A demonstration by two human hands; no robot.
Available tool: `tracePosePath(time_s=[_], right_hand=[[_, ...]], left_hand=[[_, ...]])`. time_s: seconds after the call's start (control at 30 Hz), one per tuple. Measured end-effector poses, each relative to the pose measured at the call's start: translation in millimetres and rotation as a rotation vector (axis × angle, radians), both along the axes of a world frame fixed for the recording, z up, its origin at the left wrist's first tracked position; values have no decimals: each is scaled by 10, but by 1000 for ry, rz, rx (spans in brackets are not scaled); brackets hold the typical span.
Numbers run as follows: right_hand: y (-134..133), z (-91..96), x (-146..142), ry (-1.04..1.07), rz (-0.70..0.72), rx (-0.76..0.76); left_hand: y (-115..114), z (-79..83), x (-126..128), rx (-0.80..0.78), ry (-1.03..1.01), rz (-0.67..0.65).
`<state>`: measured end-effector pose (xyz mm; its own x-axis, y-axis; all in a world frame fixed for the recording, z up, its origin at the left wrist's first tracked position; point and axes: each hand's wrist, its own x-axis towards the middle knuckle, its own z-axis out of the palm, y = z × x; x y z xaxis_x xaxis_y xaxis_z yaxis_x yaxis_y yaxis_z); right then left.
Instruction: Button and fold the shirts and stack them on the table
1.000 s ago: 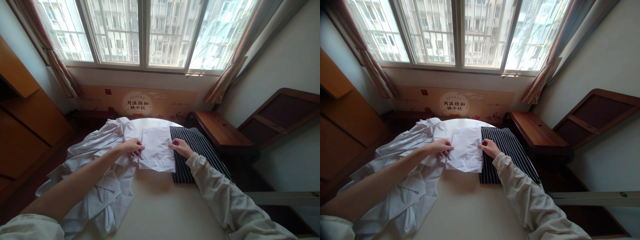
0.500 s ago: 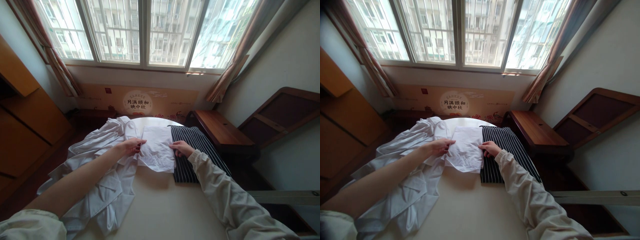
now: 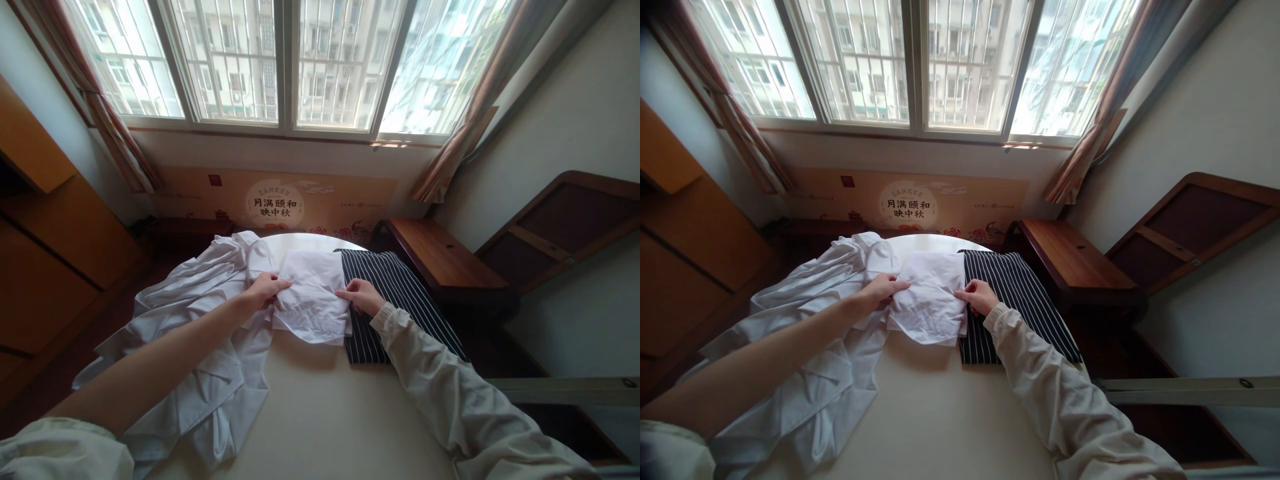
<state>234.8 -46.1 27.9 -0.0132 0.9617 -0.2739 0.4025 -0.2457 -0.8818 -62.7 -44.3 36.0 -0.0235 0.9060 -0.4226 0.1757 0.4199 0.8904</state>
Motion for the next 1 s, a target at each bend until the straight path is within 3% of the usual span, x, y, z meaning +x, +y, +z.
tracePosePath(time_s=[0.13, 0.3, 0.5, 0.63, 0.8, 1.0], right_hand=[[16, 59, 18, -35, 52, -108], [-12, 229, 51, -39, 261, -277], [-127, 133, 20, -65, 240, -164], [-199, 23, 7, -98, 236, -91], [-172, 13, 57, -150, 249, -98], [57, 147, 9, -67, 164, -154]], left_hand=[[3, -14, 23, 45, 167, -79], [49, 67, -79, 204, 353, -161], [14, -9, -86, 366, 626, -243], [-96, -44, -15, 382, 791, -273], [-107, 17, -48, 364, 760, -280], [120, 88, -137, 308, 714, -294]])
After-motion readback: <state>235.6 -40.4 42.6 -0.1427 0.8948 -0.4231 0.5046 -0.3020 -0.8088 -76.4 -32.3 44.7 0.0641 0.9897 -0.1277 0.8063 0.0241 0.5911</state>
